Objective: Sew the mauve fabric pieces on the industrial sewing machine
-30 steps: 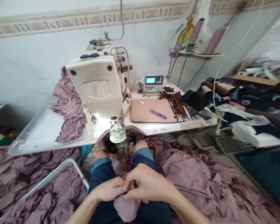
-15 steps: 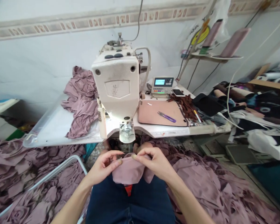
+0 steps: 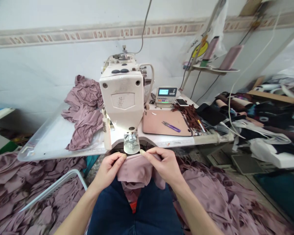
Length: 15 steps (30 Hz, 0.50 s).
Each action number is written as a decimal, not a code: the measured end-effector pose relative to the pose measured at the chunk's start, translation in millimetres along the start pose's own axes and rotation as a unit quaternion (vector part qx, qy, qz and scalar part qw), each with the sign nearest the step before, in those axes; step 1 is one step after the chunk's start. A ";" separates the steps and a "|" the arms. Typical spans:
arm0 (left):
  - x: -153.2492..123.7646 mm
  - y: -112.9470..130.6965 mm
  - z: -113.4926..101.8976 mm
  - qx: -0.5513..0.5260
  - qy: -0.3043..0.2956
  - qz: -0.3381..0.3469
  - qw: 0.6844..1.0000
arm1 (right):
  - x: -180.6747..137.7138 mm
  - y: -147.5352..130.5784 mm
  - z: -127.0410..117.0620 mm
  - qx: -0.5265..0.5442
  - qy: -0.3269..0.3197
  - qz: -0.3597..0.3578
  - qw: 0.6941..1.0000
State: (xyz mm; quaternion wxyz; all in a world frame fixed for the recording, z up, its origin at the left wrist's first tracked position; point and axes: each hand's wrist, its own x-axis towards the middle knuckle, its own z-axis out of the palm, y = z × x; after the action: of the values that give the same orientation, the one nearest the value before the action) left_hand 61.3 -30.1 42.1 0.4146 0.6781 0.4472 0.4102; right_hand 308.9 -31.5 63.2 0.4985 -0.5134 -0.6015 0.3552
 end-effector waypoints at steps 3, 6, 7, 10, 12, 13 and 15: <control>9.7 3.8 0.3 -0.021 0.030 -0.053 0.998 | 11.0 9.4 1.6 0.018 0.007 0.027 0.999; 18.9 5.4 -0.3 -0.021 0.064 -0.085 0.994 | 18.7 20.4 4.1 0.039 0.010 0.049 0.998; 22.2 5.6 -0.3 -0.025 0.076 -0.087 0.993 | 20.7 23.8 4.9 0.046 0.017 0.055 0.997; 33.4 5.0 0.4 -0.049 0.103 -0.068 0.991 | 26.9 31.9 6.3 0.071 0.040 0.067 0.994; 41.4 3.9 1.7 -0.059 0.119 -0.051 0.990 | 31.9 35.3 6.0 0.085 0.048 0.075 0.992; 45.2 3.2 2.5 -0.062 0.127 -0.045 0.989 | 34.6 36.4 5.6 0.089 0.050 0.077 0.992; 52.3 2.0 4.2 -0.067 0.132 -0.037 0.988 | 40.2 38.0 4.2 0.090 0.053 0.077 0.992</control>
State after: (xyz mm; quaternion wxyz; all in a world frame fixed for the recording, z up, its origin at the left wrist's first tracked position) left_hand 79.5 18.1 52.4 0.4114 0.5720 0.4943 0.5091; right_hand 315.8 16.3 35.9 0.5450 -0.5294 -0.4987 0.4171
